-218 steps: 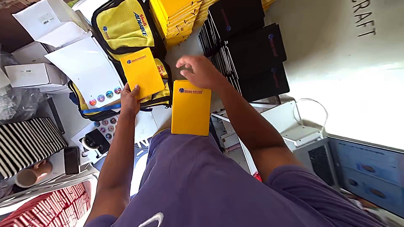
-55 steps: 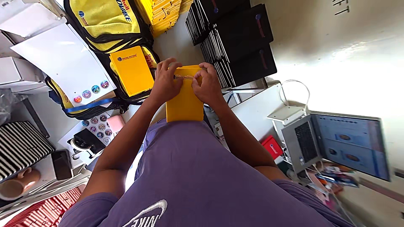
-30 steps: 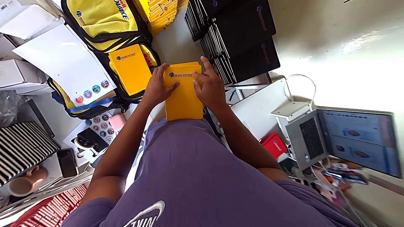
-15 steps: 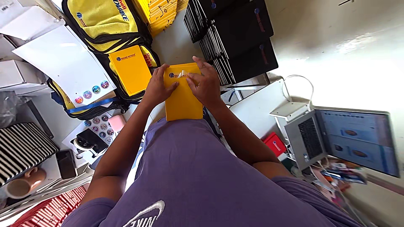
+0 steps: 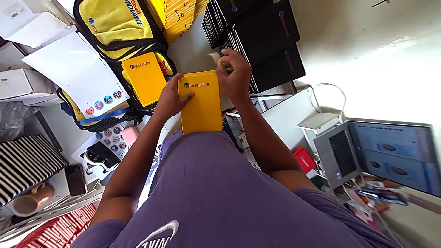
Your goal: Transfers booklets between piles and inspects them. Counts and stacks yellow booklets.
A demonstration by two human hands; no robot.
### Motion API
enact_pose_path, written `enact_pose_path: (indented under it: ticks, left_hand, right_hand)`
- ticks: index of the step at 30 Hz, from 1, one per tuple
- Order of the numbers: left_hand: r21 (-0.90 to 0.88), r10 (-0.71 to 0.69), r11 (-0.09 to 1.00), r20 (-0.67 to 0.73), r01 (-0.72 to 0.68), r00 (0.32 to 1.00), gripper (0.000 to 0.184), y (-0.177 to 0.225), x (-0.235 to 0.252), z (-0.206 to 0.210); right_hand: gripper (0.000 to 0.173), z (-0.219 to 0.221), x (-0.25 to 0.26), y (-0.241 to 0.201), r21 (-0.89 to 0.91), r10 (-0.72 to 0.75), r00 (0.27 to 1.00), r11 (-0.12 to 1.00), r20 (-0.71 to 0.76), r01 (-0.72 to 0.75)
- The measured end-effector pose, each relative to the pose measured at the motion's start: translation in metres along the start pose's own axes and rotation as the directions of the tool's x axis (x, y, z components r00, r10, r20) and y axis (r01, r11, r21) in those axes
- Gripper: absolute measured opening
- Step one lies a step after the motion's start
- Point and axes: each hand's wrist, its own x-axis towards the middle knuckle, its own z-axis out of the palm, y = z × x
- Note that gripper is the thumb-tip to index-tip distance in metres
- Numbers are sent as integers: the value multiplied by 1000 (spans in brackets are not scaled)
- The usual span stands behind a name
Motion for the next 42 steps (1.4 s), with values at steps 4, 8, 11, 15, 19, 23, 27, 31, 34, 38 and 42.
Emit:
enact_pose_path:
  ticks: [4,8,11,15,19,23,27,31,34,38,42]
  left_hand:
    - [-73,-82,994,-97,75,992,67,-3,-18,-8]
    - [-388,-236,913,-260,123,936,66,-17,-34,-8]
    - [-461,-311,876,-320,140,895,65,-22,-40,-5]
    - [-424,-263,899,-318,111,911,60,-10,-35,0]
    - [-42,-143,990,-192,137,971,63,6,-18,4]
    - [156,-27,986,-201,59,979,67,15,-3,20]
    - [130,45,991,-181,-21,982,60,27,-3,14]
    - [-114,83,988,-171,-103,982,57,35,-11,6]
    - [-109,26,993,-138,-41,990,52,33,-12,10]
    - [-94,-21,996,-98,11,995,50,27,-12,16]
    - [-166,-91,984,-117,71,989,63,36,-28,27]
  right_hand:
    - [24,9,-11,63,-41,467,882,884,58,-465]
    - [28,25,-37,106,-138,631,754,776,182,-616]
    - [27,40,-42,106,-163,628,735,778,255,-607]
    - [40,52,-36,119,-52,646,632,716,428,-697]
    - [51,39,-29,101,78,560,714,761,421,-644]
    - [45,14,-32,65,287,466,843,796,270,-533]
    - [46,-1,-36,49,384,395,898,812,192,-439]
    - [45,-8,-38,37,430,353,922,816,158,-386]
    - [44,-8,-40,32,463,300,940,817,166,-343]
    - [41,-2,-45,26,404,258,954,864,153,-299]
    - [41,-4,-51,16,353,146,971,913,189,-206]
